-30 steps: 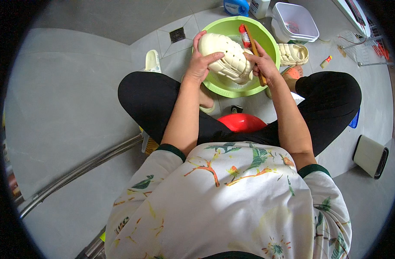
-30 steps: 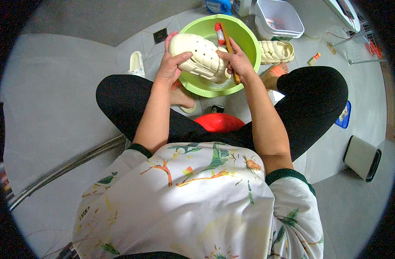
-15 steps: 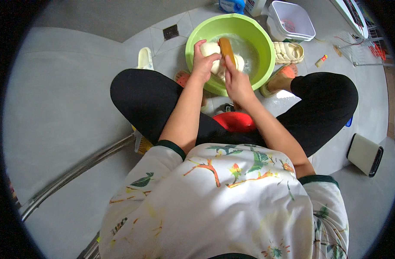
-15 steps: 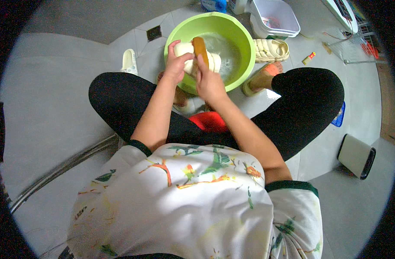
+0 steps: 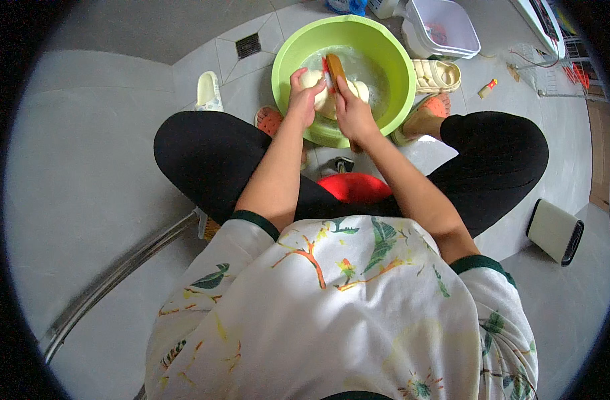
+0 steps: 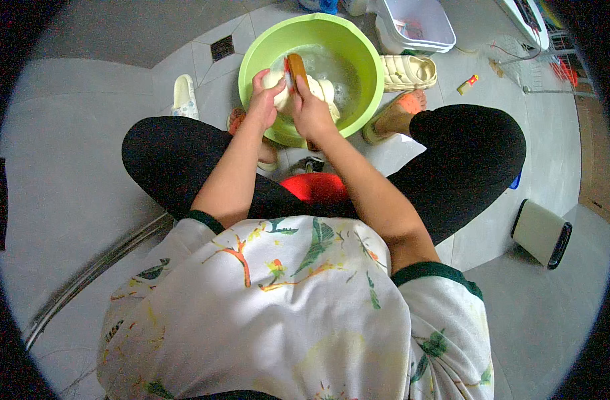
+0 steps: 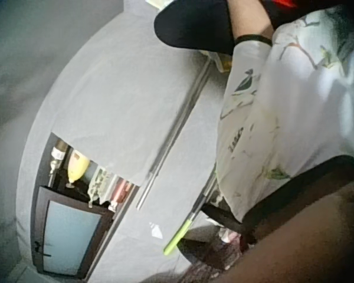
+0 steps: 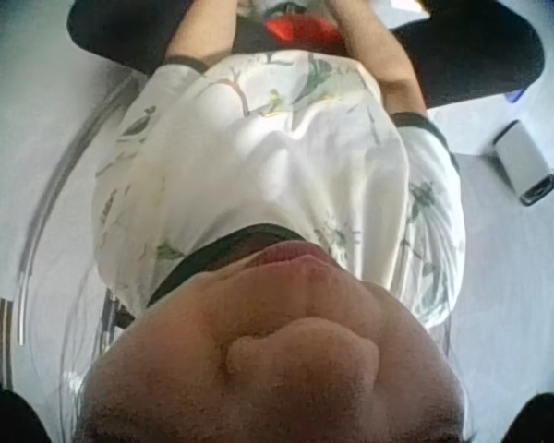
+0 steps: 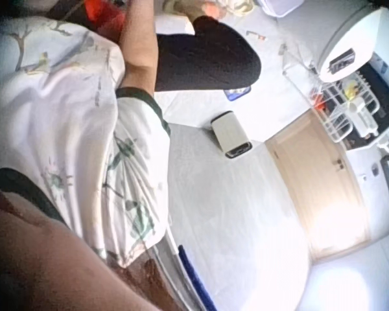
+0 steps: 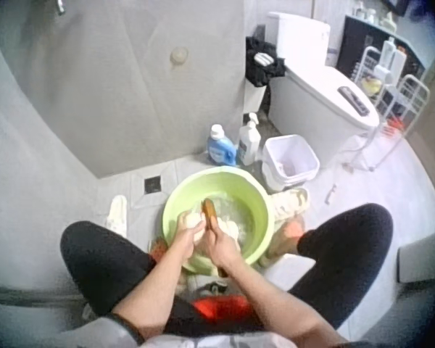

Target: The person sits on the floor and scrubs a white slipper with a brush in a green basin of soapy water. They repeatedly dip the slipper and brush into the water, scrubbing the sole and upper surfaces thoroughly.

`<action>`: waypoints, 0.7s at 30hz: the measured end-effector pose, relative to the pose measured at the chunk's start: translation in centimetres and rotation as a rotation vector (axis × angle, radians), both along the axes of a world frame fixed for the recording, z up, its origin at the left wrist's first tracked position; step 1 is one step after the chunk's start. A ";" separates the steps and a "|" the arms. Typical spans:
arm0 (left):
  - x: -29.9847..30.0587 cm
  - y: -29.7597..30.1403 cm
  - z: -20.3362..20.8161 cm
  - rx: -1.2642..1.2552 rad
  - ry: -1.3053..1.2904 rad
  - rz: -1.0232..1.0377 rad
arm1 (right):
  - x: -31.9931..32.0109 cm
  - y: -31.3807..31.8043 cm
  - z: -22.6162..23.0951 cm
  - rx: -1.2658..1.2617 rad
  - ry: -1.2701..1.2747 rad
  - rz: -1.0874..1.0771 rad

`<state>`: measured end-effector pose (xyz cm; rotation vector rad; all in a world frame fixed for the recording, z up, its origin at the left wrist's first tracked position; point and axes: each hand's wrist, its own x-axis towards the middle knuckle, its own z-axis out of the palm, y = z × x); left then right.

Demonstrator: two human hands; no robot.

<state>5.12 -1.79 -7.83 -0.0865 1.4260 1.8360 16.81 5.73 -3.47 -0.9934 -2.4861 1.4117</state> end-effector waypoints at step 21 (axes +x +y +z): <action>-0.4 2.4 -1.9 -0.234 0.195 0.070 | -1.4 1.2 -1.2 0.051 -0.030 -0.035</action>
